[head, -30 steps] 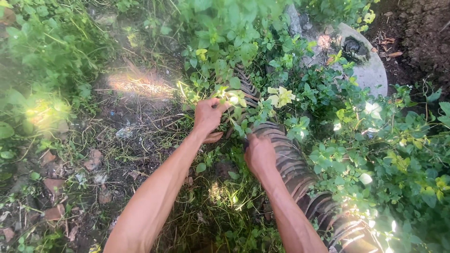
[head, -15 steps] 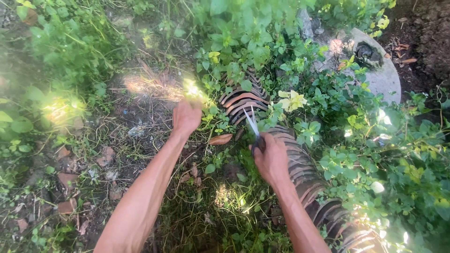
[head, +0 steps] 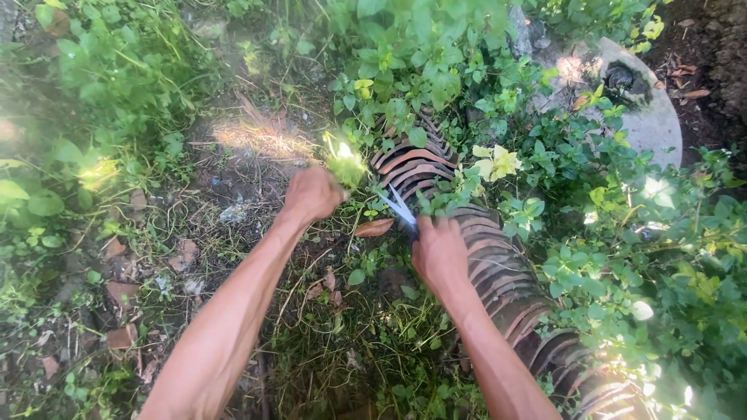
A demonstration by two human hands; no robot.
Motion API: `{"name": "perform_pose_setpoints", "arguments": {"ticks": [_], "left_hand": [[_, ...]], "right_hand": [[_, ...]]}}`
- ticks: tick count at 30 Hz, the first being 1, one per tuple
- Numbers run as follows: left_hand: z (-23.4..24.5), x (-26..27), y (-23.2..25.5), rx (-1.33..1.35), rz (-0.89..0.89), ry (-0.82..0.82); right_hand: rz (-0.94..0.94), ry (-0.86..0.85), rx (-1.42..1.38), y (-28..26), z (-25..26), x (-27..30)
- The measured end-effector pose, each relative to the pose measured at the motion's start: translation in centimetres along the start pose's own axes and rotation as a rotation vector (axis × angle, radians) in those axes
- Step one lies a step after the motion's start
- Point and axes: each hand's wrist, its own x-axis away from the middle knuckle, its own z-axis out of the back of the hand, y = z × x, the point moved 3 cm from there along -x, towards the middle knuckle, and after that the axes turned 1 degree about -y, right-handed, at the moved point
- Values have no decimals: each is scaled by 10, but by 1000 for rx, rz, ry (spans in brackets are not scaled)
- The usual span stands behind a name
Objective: Using a small knife to cut and remove weeds from a patch of ground.
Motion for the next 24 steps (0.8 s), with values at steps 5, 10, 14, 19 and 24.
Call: {"name": "perform_pose_setpoints", "arguments": {"ticks": [5,10,14,19,24], "left_hand": [[34,-4,6,181,-88,204],[25,-18,1,241,-162,404],[29,-6,6,252,-115,373],[29,6,4,387,-185,398],[31,11,5,436,-139,372]], "right_hand": [[52,21,107,-12,-25,-36],[69,-10,125,-35,-36,-69],[80,16,133,-34,-62,-89],[131,137,136,-34,-81,-98],[103,139,105,-39,-81,-99]]}}
